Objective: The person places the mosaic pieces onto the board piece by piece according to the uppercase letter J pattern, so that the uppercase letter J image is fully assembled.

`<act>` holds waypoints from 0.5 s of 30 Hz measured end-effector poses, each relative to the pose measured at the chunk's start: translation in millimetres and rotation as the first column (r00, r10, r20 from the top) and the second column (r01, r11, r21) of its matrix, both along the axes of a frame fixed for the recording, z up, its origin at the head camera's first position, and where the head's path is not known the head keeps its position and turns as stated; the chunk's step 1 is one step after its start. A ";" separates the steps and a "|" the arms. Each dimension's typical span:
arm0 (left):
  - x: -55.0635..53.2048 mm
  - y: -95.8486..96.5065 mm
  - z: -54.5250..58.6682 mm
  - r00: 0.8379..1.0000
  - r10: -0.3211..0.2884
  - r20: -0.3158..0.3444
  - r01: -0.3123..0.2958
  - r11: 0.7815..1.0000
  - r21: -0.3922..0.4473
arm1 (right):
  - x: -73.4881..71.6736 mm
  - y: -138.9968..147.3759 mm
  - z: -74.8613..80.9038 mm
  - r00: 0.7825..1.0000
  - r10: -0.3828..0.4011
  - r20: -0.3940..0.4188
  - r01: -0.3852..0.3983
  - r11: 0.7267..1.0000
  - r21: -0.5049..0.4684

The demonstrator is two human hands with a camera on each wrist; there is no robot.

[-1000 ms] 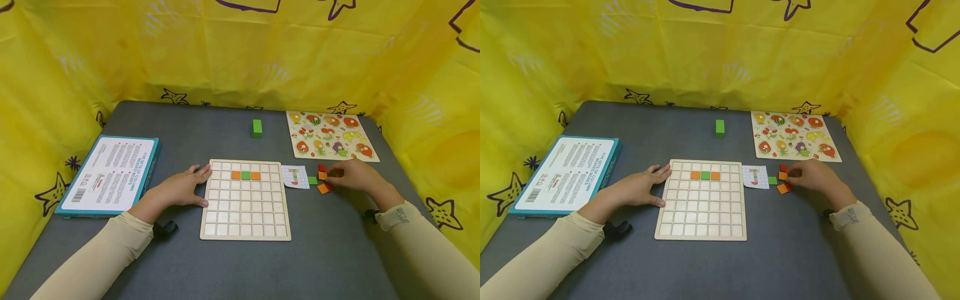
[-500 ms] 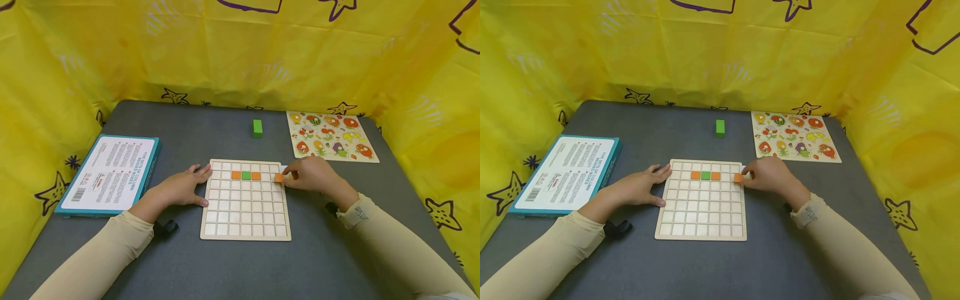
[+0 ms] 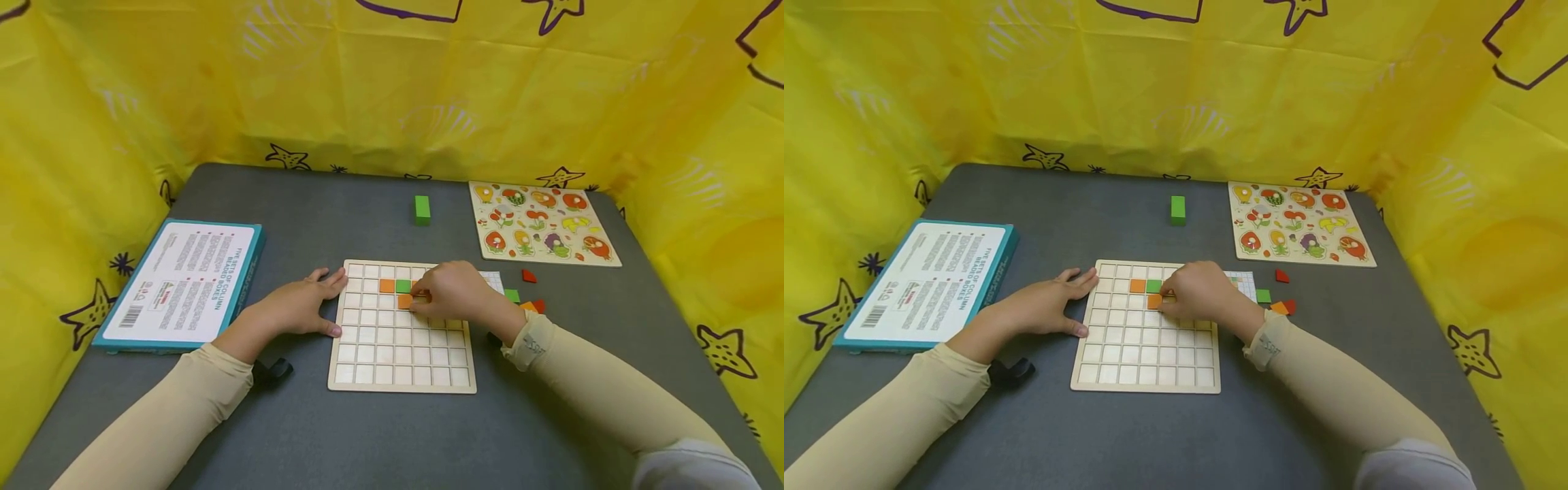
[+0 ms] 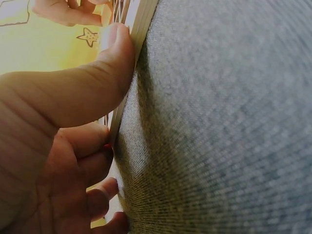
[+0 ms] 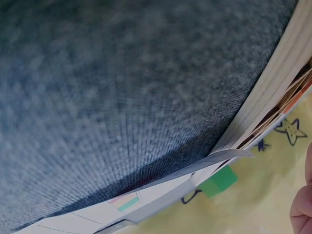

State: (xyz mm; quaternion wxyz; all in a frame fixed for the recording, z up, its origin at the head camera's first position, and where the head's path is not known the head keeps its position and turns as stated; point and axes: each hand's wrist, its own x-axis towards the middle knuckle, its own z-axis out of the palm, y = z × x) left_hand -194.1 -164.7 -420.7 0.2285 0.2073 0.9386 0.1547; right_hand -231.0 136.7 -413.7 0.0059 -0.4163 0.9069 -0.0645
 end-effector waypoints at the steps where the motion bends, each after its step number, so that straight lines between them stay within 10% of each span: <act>1: -0.1 -0.1 -0.1 1.000 0.003 0.003 -0.003 1.000 -0.004 | 0.0 -0.4 0.3 1.000 0.004 -0.003 -0.004 1.000 0.001; 15: 0.0 -0.2 -1.5 1.000 -0.007 -0.009 0.007 1.000 0.004 | -0.3 -1.8 0.9 0.999 0.035 0.021 -0.035 0.999 -0.002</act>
